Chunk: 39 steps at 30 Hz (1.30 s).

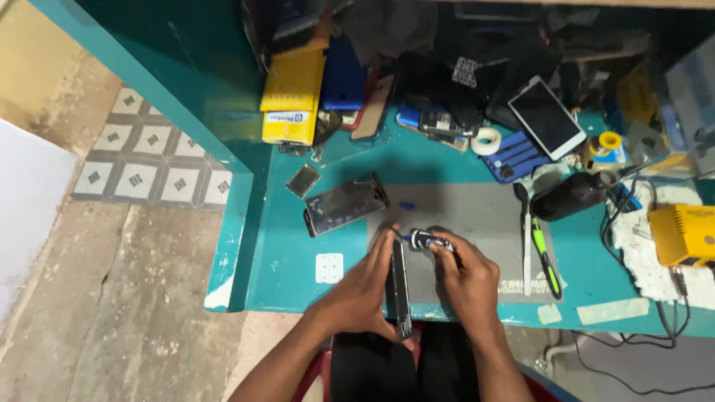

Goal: The person uses a metal tool to pry and separate the screen assembly from the phone's frame. They then apply a line of adhesive along the edge of the phone's chassis using a tube.

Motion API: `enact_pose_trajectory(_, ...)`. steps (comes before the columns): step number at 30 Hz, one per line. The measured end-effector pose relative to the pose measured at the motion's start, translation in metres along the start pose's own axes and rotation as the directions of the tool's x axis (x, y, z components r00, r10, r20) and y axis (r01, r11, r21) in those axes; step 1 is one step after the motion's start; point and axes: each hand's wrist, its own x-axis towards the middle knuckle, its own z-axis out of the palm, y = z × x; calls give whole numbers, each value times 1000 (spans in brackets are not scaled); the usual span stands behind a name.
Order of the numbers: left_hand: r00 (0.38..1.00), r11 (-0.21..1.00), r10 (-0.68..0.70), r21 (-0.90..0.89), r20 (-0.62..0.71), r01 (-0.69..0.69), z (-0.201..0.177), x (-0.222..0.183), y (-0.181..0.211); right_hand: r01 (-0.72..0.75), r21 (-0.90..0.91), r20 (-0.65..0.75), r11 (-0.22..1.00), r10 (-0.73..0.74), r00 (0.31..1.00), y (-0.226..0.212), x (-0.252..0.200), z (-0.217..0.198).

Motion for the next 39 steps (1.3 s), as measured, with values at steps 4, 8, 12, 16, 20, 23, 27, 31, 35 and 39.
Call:
enact_pose_trajectory(4, 998, 999, 47, -6, -32, -47, 0, -3, 0, -12, -17, 5, 1000, 12, 1000, -2, -1, 0)
enact_pose_trajectory(8, 998, 999, 52, -2, -33, -52, 2, -3, -1, -86, -18, 19, 996, 86, 996, -4, -2, -1)
enact_pose_trajectory(12, 994, 996, 91, -6, -58, -91, 3, -3, -3, 31, -52, -16, 998, -32, 999, -5, 0, -2)
enact_pose_trajectory(16, 991, 992, 107, -59, -87, -112, 8, 0, -13, 116, -86, 20, 990, -115, 993, 1, -3, -3)
enact_pose_trajectory(20, 993, 986, 66, -147, -101, -81, 7, 1, -12, 83, -65, 41, 994, -81, 996, 7, 0, -1)
enact_pose_trajectory(23, 998, 981, -16, -194, -53, 5, 7, 2, -8, 74, -45, 67, 996, -71, 995, 10, -7, -2)
enact_pose_trajectory(27, 998, 982, -7, -187, -58, -4, 5, 6, -6, 80, 26, 81, 996, -82, 993, 13, -3, -1)
enact_pose_trajectory(31, 997, 982, 15, -189, -70, -28, 8, 4, -9, 60, -1, 88, 998, -60, 994, 16, -6, -1)
enact_pose_trajectory(35, 995, 980, 45, -191, -93, -62, 10, 2, -11, 62, 0, 87, 998, -62, 994, 20, -7, -1)
enact_pose_trajectory(39, 994, 983, 52, -173, -96, -68, 12, 1, -13, 97, 2, 86, 995, -97, 992, 23, -6, 0)
